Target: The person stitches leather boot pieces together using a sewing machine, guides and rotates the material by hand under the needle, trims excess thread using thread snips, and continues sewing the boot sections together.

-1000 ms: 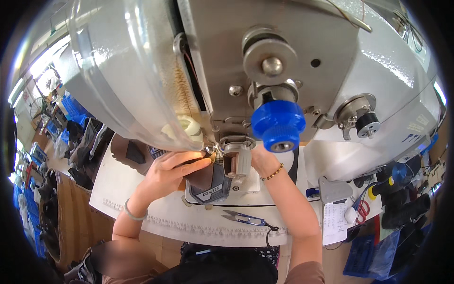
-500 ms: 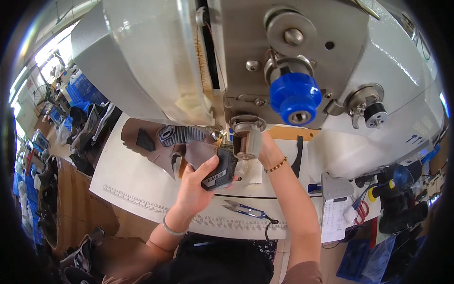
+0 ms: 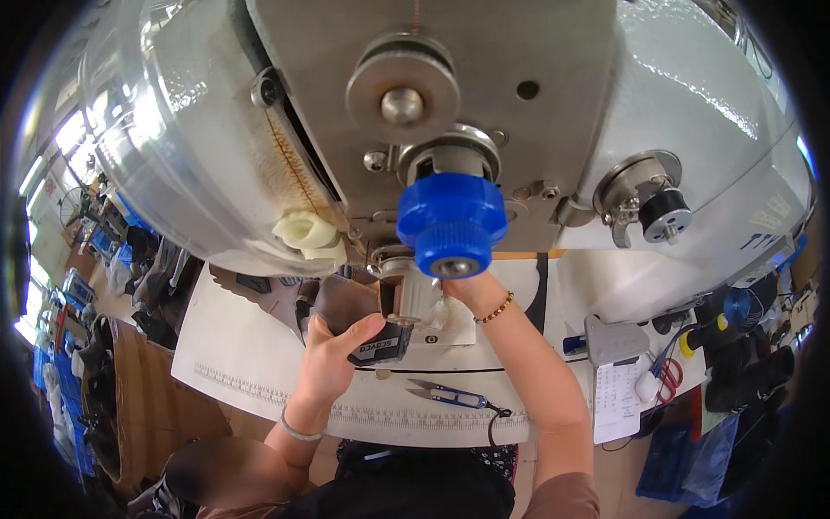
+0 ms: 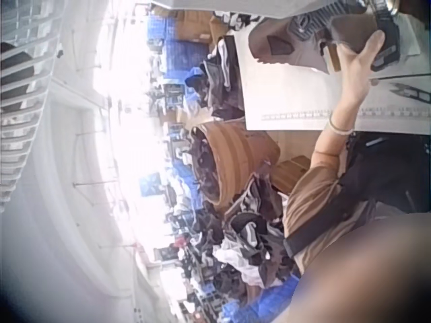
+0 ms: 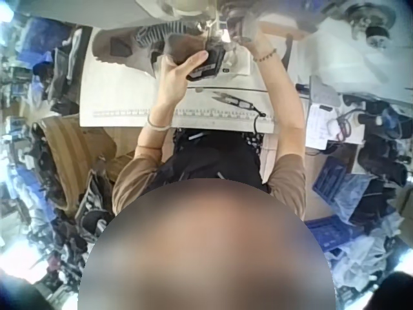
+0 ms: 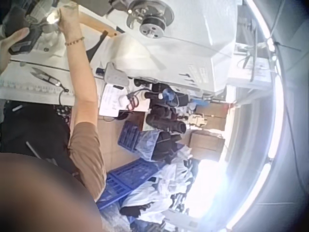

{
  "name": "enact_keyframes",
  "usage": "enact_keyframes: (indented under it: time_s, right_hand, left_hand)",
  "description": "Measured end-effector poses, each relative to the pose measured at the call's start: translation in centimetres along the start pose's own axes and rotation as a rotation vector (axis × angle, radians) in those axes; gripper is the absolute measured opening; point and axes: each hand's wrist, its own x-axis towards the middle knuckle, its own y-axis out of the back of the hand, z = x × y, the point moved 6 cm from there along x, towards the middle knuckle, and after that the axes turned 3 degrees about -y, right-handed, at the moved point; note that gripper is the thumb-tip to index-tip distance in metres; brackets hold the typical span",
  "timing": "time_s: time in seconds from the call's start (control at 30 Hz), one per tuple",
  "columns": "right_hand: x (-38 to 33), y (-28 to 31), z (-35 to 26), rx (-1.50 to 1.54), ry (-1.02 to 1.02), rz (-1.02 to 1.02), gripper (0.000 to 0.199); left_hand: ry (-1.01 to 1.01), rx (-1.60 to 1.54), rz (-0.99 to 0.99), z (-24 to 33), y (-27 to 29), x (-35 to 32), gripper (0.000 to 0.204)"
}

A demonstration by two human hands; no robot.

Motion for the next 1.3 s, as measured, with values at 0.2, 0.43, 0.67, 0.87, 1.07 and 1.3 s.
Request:
enact_keyframes:
  time_s: [0.2, 0.43, 0.67, 0.87, 1.07, 1.3]
  right_hand:
    - [1.0, 0.6, -0.1, -0.423, 0.268, -0.137, 0.032]
    - [2.5, 6.8, 2.7, 0.047, -0.182, 0.364, 0.044]
    - [0.5, 5.3, -0.3, -0.438, 0.227, 0.422, 0.036]
    - [0.2, 4.5, -1.6, -0.921, 0.598, 0.132, 0.031]
    - [-0.6, -2.7, -1.0, 0.04, 0.047, -0.216, 0.043]
    - [-1.4, -2.4, -2.7, -0.241, 0.298, -0.078, 0.033]
  left_hand:
    - [-0.01, -0.012, 0.06, -0.3, -0.1, 0.2, 0.014]
    - [-0.028, 0.057, 0.094, -0.3, -0.5, 0.6, 0.015]
    - [-0.055, 0.074, 0.099, -0.1, -0.4, 0.8, 0.017]
    - [-0.122, 0.188, 0.122, 1.0, -0.8, 0.8, 0.017]
    - [-0.217, 0.284, 0.128, 1.5, -0.5, 1.5, 0.018]
    - [-0.026, 0.194, 0.014, 1.4, -0.8, 2.0, 0.02]
